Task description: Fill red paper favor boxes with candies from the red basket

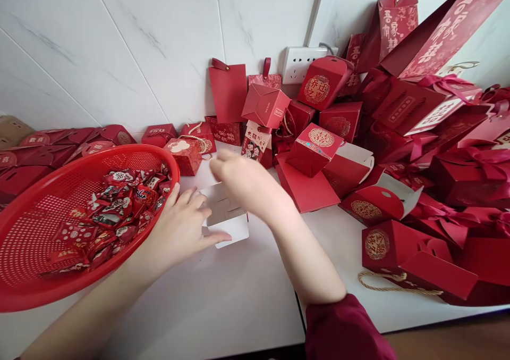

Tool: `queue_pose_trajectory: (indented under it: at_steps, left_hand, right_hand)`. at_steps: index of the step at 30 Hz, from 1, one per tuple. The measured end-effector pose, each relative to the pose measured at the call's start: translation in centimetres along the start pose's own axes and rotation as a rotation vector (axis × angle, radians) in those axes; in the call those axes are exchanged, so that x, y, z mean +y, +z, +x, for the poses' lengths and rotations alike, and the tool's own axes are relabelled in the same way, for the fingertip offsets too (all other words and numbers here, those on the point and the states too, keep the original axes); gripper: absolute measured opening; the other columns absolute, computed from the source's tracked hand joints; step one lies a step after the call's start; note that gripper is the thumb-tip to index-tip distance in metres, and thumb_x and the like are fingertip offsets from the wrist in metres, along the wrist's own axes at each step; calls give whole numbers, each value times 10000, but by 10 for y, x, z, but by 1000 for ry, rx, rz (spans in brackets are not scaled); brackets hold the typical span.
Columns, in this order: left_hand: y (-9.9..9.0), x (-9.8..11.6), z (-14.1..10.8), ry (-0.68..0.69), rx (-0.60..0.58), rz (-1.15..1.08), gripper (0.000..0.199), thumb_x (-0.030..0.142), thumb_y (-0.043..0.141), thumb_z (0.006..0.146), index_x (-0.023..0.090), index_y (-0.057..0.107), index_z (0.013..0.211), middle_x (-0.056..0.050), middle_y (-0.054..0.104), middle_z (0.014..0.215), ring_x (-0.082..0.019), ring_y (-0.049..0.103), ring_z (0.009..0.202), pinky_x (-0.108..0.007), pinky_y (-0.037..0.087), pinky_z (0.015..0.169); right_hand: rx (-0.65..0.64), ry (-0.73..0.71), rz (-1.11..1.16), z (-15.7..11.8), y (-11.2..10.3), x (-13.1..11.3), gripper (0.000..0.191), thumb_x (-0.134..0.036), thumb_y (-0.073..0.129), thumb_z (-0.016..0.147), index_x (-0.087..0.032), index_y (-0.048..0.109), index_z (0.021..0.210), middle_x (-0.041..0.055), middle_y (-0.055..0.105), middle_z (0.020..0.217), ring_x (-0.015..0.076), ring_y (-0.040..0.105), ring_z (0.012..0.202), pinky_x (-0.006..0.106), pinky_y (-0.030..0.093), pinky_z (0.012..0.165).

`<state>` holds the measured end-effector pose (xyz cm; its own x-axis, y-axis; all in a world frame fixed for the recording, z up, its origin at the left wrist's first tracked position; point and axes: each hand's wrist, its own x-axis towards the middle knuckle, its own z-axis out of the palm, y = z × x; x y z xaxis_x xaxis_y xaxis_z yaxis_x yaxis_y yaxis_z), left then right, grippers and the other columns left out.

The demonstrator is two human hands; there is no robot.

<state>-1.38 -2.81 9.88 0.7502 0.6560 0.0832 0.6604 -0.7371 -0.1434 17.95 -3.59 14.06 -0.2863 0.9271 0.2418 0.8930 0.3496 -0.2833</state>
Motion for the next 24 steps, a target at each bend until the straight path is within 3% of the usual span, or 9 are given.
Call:
queue_pose_trajectory:
  at_steps: [2,5,9,12,15,19,22,24]
  left_hand:
    - [-1,-1,0,15,-3,5,708,783,513,813,138,769,953,-190,693,1096,-426,528,1222,-646,271,1143]
    - [1,-1,1,38,13,-63,652,721,575,824,156,739,1105,-175,660,1229,-411,493,1263,-576,373,1094]
    - [2,-2,1,60,-25,-137,535,667,591,849,223,734,1110,-127,658,1251,-379,504,1247,-523,453,1024]
    - [4,-6,2,58,-32,-124,525,676,578,851,230,745,1073,-118,669,1231,-400,486,1264,-547,452,1016]
    - [5,-9,4,71,-12,-92,524,672,631,817,209,754,1029,-123,665,1240,-417,430,1329,-566,392,1087]
    - [7,-6,2,25,28,-111,563,678,525,883,209,723,1123,-124,656,1263,-422,365,1396,-655,235,1164]
    - [4,0,-3,-15,90,-127,481,529,404,994,211,659,1250,-116,567,1414,-381,349,1429,-714,68,1181]
    - [-1,2,-6,32,96,-195,483,552,382,998,236,663,1231,-84,524,1471,-342,355,1436,-710,-14,1189]
  right_hand:
    - [-135,-97,43,-5,-1,-19,213,-23,478,885,-159,638,926,59,625,961,126,562,717,253,387,628]
    - [-372,-65,-46,-4,4,-36,250,33,538,806,-127,675,942,84,655,886,175,613,737,280,456,646]
    - [-316,31,-78,4,12,-38,433,56,511,790,-85,635,1181,160,638,1164,245,630,1043,316,533,839]
    - [-239,68,-12,10,22,-33,624,78,461,776,-82,495,1378,158,524,1394,231,551,1240,352,483,1030]
    - [-214,101,16,16,37,-28,716,73,477,770,-82,397,1464,174,368,1558,258,433,1383,408,401,1135]
    - [-238,150,-21,19,51,-25,742,21,507,812,-80,320,1523,204,186,1644,318,313,1467,437,451,1087]
    - [-241,44,-9,14,49,-22,704,25,509,811,-127,401,1490,176,291,1610,307,319,1471,412,480,1054]
    - [-237,-61,45,9,45,-19,670,32,520,801,-187,484,1433,136,414,1541,286,378,1440,387,490,1039]
